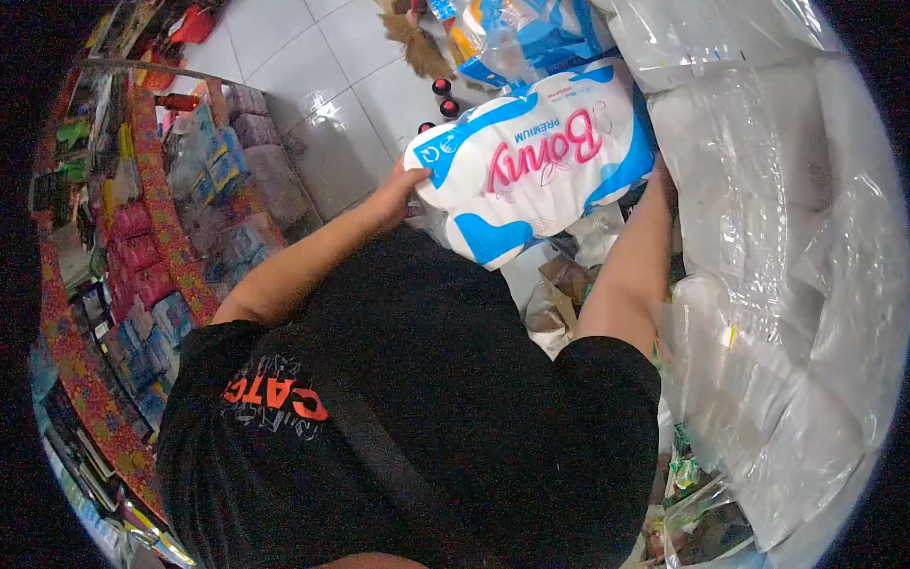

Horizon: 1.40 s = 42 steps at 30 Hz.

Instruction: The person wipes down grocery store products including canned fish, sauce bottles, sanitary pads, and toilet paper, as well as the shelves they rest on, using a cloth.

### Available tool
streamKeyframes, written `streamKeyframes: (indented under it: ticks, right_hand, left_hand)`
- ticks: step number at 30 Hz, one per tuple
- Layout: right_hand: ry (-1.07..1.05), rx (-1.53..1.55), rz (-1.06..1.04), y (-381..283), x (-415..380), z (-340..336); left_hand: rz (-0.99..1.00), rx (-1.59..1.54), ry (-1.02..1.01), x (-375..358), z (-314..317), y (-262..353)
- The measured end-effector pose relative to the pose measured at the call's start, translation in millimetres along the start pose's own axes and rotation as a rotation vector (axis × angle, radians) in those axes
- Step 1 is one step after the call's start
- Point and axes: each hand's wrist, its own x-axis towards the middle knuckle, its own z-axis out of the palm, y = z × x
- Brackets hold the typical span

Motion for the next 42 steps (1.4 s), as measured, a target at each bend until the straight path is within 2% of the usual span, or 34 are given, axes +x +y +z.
streamKeyframes:
  ticks: [1,3,5,6,7,8,9,10,13,14,15,16,17,18,21,23,24,25,27,29,31,34,37,39,41,42]
  right_hand:
    - [0.045,-0.042,-0.047,-6.0,-4.7,4.2]
    - [0.08,0.008,-0.195,-31.8,-32.8,16.8]
    - [-0.107,0.256,-0.337,-78.8,-99.6,18.5]
    - [-0.329,0.418,-0.298,-110.8,-139.3,3.6]
    - [-0.307,0.516,-0.46,-135.6,-183.4,-1.5]
    - [-0.307,0.312,-0.793,-148.9,-216.8,-5.6]
    - [-0.542,-0.194,-1.139,-156.3,-242.2,-4.6]
    - [-0.493,0.488,-1.053,-149.9,-244.9,-20.2]
    - [-0.283,0.26,-0.847,-118.3,-209.7,-6.5]
    - [-0.252,0.25,-0.573,-98.6,-185.5,1.1]
    - [-0.169,0.355,-0.438,-65.2,-156.6,13.9]
    - [-0.175,0.241,-0.326,-76.4,-122.7,-17.0]
    - [0.038,-0.027,-0.31,-46.2,-105.8,-1.1]
    - [0.034,0.084,-0.118,-61.4,-94.9,-16.7]
    - [0.19,0.079,-0.224,-75.2,-114.0,18.2]
    - [-0.04,0.357,-0.366,-123.1,-161.2,16.2]
    - [-0.291,0.549,-0.248,-157.2,-192.9,-6.2]
    - [-0.359,0.582,-0.41,-174.9,-213.6,-20.2]
    - [-0.565,0.615,-0.454,-178.9,-235.7,-47.1]
    - [-0.532,0.796,-0.05,-144.7,-245.2,-59.8]
    - [-0.222,0.58,0.255,-106.0,-241.1,-59.0]
    - [-0.018,1.014,0.899,-11.0,-234.2,-3.1]
    - [-0.263,1.468,1.295,-85.0,-213.7,-10.6]
    - [-0.381,1.709,1.023,-56.7,-226.6,41.9]
    - [-0.439,1.782,1.05,-58.1,-235.6,25.7]
    - [-0.397,1.628,1.122,-77.7,-229.1,-0.5]
  left_hand:
    - [0.038,-0.001,-0.019,3.6,-0.3,-2.8]
    - [-0.022,-0.021,0.01,8.7,-6.7,-6.5]
    - [-0.065,-0.041,0.025,8.0,-7.6,-10.1]
    - [-0.076,-0.041,0.024,6.0,-6.7,-7.0]
    - [-0.088,-0.037,0.022,3.1,-6.1,-0.9]
    - [-0.128,-0.016,0.048,-3.3,-1.6,8.4]
    - [-0.117,0.001,0.047,-1.4,-5.0,5.4]
    - [-0.103,0.016,0.042,3.3,-10.7,1.7]
    - [-0.061,-0.001,0.017,12.7,-14.5,-4.6]
    - [-0.051,-0.014,0.007,12.3,-14.5,-7.1]
    - [-0.08,0.011,0.025,9.0,-13.1,-4.3]
    - [-0.105,0.035,0.04,4.3,-9.6,2.8]
    - [-0.13,0.058,0.056,1.8,-7.0,5.7]
    - [-0.109,0.034,0.035,2.5,-7.6,3.2]
    - [-0.081,0.013,0.025,3.6,-5.1,4.9]
    - [-0.118,0.057,0.093,-7.0,4.4,20.4]
    - [-0.138,0.099,0.128,-8.4,5.1,23.1]
    - [-0.077,0.088,0.106,-3.8,-0.3,14.3]
    - [0.049,0.069,0.062,10.4,-15.0,-7.5]
    - [0.018,0.073,0.063,6.1,-10.3,0.2]
    - [-0.048,0.069,0.077,-2.7,-3.3,11.7]
    - [-0.158,0.026,0.066,-7.4,0.8,16.9]
    - [-0.202,-0.055,-0.007,4.2,-10.2,0.1]
    - [-0.248,-0.112,-0.007,2.0,-9.9,-0.8]
    - [-0.293,-0.104,-0.038,-12.0,3.1,21.8]
    - [-0.331,-0.125,-0.075,-21.0,12.8,43.5]
